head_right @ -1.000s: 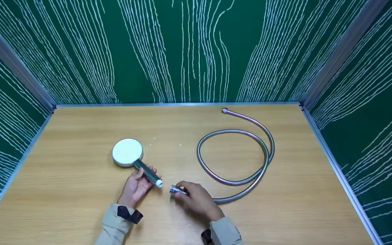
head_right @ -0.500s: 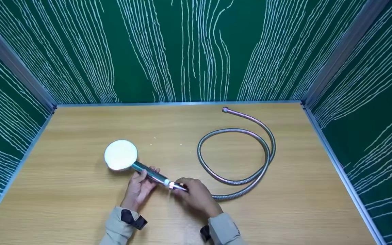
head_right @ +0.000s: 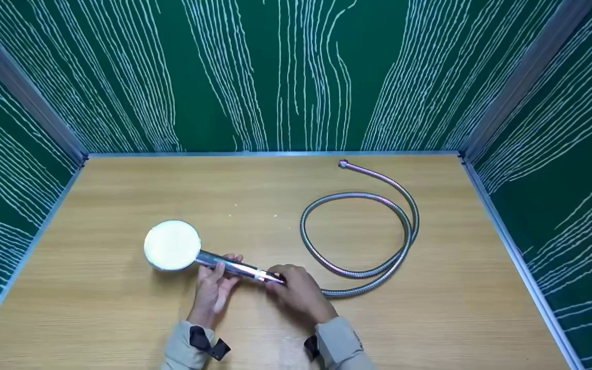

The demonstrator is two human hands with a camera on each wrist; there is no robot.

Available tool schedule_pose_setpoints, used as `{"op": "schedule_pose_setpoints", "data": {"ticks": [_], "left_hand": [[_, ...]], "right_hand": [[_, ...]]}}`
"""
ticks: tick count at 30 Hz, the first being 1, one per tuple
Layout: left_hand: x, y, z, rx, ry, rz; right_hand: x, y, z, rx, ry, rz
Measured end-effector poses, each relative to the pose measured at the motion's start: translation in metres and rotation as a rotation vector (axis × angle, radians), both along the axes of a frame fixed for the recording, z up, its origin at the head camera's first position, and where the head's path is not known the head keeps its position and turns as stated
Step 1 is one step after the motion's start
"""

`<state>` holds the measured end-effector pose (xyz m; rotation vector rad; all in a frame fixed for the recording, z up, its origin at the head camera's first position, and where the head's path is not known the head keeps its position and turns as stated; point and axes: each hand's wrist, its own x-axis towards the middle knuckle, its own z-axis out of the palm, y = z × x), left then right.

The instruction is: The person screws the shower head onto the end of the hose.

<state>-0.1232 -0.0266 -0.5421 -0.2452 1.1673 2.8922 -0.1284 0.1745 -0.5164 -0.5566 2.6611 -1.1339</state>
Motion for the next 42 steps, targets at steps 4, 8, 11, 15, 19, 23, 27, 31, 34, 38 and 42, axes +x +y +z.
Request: {"op": "schedule_pose_setpoints", "data": {"ticks": [4, 8, 11, 15, 19, 23, 27, 31, 34, 38, 42], "left_hand": [[0.004, 0.004, -0.005, 0.028, 0.017, 0.051], [0.008, 0.007, -0.011, 0.055, 0.01, 0.094], [0.009, 0.009, -0.015, 0.07, -0.005, 0.107], [0.011, 0.009, -0.018, 0.082, -0.018, 0.111], [0.011, 0.008, -0.019, 0.078, -0.015, 0.12], [0.01, 0.008, -0.019, 0.082, -0.022, 0.115], [0.009, 0.008, -0.019, 0.083, -0.036, 0.115], [0.009, 0.007, -0.02, 0.071, -0.029, 0.115], [0.009, 0.007, -0.021, 0.075, -0.025, 0.114], [0.01, 0.007, -0.021, 0.095, -0.037, 0.112], [0.011, 0.007, -0.021, 0.081, -0.036, 0.107]], "right_hand": [[-0.002, 0.0, 0.0, 0.007, 0.016, 0.011], [-0.005, -0.001, 0.0, 0.059, 0.024, 0.02], [-0.007, -0.001, 0.0, 0.103, 0.055, 0.017], [-0.006, -0.002, -0.002, 0.12, 0.108, -0.011], [-0.006, -0.004, -0.006, 0.102, 0.153, -0.042], [-0.007, -0.004, -0.009, 0.077, 0.201, -0.062], [-0.008, -0.002, -0.009, 0.066, 0.208, -0.054], [-0.008, 0.0, -0.008, 0.055, 0.218, -0.029], [-0.008, 0.002, -0.008, 0.049, 0.224, -0.011], [-0.008, 0.003, -0.007, 0.055, 0.189, -0.002], [-0.008, 0.004, -0.007, 0.062, 0.152, 0.009]]}}
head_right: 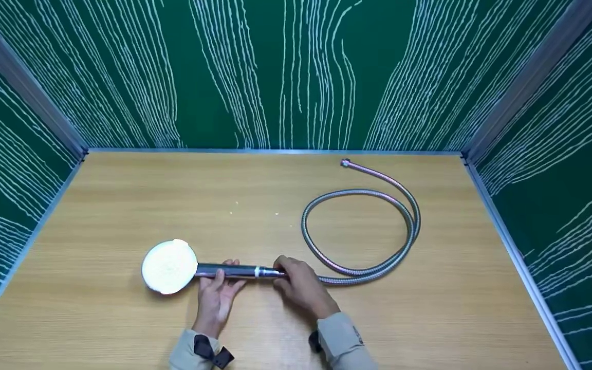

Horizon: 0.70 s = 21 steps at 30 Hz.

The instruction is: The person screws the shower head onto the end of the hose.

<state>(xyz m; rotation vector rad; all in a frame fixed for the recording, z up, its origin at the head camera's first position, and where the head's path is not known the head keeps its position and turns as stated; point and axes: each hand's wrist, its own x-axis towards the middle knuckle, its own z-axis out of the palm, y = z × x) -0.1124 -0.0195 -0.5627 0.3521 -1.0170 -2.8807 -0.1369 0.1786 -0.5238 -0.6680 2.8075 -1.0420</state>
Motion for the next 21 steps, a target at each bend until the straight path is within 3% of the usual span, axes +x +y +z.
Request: {"op": "schedule_pose_setpoints", "data": {"ticks": [13, 21], "left_hand": [[0.0, -0.0008, 0.0014, -0.016, -0.032, -0.01], [0.0014, -0.0008, 0.0012, -0.022, -0.018, -0.013]], "right_hand": [[-0.004, 0.0055, -0.0001, 0.033, -0.027, 0.078], [-0.0065, 0.005, -0.0009, -0.024, -0.096, 0.069]]}}
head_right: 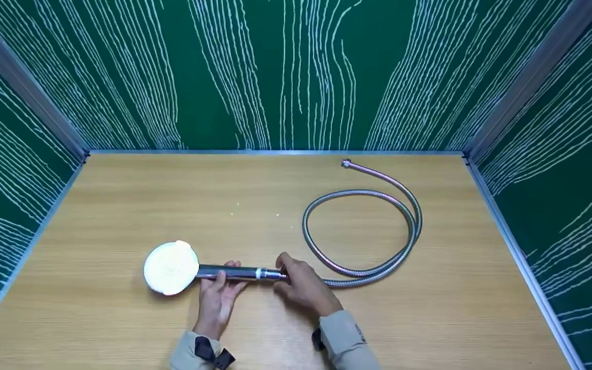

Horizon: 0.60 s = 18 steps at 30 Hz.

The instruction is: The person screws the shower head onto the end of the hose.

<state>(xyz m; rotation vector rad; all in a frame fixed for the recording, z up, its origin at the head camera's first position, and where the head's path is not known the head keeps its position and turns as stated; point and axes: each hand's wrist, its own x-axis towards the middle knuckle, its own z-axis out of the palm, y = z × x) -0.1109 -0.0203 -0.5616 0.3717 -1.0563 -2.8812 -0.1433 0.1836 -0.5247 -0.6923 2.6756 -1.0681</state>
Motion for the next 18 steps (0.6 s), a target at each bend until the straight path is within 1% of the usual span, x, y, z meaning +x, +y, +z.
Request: {"op": "schedule_pose_setpoints", "data": {"ticks": [8, 13, 18], "left_hand": [[0.0004, 0.0002, -0.0001, 0.014, -0.011, 0.002], [0.0009, 0.0006, -0.0002, 0.015, -0.014, 0.004], [0.0006, 0.0004, -0.0005, 0.022, -0.012, 0.005]], "right_hand": [[0.0, 0.0, 0.0001, -0.009, 0.025, -0.001], [0.0006, 0.0009, -0.0006, 0.004, 0.049, 0.007], [0.0004, 0.0014, -0.0006, 0.02, 0.047, 0.013]]}}
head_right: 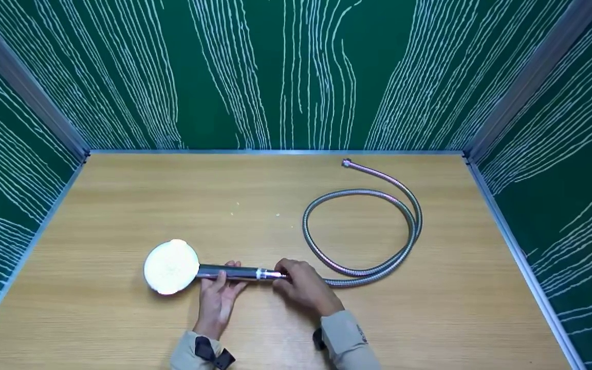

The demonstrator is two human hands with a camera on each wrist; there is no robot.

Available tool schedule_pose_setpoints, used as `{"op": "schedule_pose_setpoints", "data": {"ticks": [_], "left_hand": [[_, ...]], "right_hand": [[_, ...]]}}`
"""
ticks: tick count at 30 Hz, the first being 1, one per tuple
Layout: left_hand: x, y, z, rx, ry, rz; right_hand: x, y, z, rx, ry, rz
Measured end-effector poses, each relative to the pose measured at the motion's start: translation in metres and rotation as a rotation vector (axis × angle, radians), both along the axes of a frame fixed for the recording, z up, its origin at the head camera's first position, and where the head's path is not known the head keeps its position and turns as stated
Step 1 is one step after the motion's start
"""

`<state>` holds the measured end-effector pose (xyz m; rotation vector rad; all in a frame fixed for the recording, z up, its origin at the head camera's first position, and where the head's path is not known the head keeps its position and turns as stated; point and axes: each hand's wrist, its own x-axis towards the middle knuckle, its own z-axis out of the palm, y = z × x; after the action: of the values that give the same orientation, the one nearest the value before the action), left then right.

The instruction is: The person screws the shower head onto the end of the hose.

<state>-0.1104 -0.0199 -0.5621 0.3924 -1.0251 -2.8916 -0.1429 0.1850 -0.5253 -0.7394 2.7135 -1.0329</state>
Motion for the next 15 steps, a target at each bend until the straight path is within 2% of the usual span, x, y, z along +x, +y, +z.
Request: {"op": "schedule_pose_setpoints", "data": {"ticks": [10, 15], "left_hand": [[-0.0005, -0.0005, -0.0001, -0.018, 0.006, -0.007], [-0.0002, -0.0007, -0.0013, -0.016, 0.005, -0.012]], "right_hand": [[-0.0011, 0.0006, 0.0016, -0.001, 0.01, 0.037], [0.0006, 0.0006, 0.001, -0.016, -0.004, 0.021]]}}
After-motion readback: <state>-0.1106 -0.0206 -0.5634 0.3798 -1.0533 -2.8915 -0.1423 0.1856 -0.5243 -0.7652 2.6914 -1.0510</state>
